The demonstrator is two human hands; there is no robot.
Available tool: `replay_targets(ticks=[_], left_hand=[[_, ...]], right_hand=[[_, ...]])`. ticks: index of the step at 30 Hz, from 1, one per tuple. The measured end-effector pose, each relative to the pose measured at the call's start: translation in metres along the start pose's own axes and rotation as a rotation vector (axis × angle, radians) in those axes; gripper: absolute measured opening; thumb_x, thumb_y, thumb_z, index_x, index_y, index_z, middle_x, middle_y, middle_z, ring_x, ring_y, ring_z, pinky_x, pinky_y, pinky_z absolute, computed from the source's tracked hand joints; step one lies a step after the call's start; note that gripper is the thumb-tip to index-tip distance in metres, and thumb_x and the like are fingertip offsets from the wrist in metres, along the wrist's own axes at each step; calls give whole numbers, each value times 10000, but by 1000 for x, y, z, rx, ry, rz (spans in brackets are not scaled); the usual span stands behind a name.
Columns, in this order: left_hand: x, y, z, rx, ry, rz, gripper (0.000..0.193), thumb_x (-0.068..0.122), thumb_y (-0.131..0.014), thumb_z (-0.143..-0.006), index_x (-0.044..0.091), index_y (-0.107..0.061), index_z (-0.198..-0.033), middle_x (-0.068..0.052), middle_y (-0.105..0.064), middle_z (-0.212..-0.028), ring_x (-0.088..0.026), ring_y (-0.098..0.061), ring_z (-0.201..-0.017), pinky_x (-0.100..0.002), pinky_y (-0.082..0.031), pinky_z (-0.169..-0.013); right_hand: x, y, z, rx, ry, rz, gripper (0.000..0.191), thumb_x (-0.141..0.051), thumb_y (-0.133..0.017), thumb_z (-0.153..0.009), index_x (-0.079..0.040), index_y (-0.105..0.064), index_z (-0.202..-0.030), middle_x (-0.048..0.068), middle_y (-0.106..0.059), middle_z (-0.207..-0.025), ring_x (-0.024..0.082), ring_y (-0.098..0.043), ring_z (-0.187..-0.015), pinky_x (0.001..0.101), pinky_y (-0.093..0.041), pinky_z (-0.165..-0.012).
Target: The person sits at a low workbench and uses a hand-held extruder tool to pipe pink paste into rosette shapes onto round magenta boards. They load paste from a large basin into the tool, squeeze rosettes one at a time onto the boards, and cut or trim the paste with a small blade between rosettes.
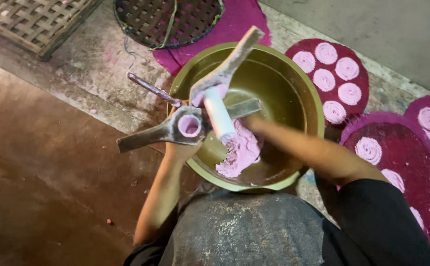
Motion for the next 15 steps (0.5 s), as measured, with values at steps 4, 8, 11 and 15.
replay_targets(ticks=[4,8,11,15], left_hand=[[14,0,-8,22,-82,-54,241,53,-847,-765,57,-672,-931,-76,-675,-916,-255,-676,-877,-400,-521,-904],[8,6,-12,1,23,45,237,80,-838,-781,67,-675,-953,-68,-675,-937,-260,-665,-896,-389,-521,-905],[8,7,-11,-17,16,-26,289,102,-849,-750,57,-677,-978,-94,-661,-982,-293,-631,-970,-416,-490,-954],[12,8,-12,-46,10,-77,305,107,-827,-753,52,-676,-1013,-117,-646,-1044,-327,-594,-1056,-432,-455,-1013]], right_hand=[[-16,-11,25,-36,624,286,354,-153,-509,-1063,77,-611,-1310,256,-645,-1263,325,-589,-1155,421,-443,-1002],[-10,3,12,-502,104,-15,298,-136,-560,-903,-2,-712,-1121,191,-742,-1056,285,-676,-1002,424,-566,-886],[-8,-17,-18,-232,60,178,338,-309,-592,-1042,9,-688,-1106,189,-711,-1055,282,-635,-955,429,-545,-871],[8,-72,-8,-663,244,132,347,-314,-573,-1052,-4,-717,-989,162,-707,-1128,268,-624,-1042,429,-484,-962]])
Point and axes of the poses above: each hand's wrist, its own z-axis away from the middle knuckle, its own y-axis out of the back of the hand, x = y × z, the point moved 4 cm from there along -z, towards the middle knuckle
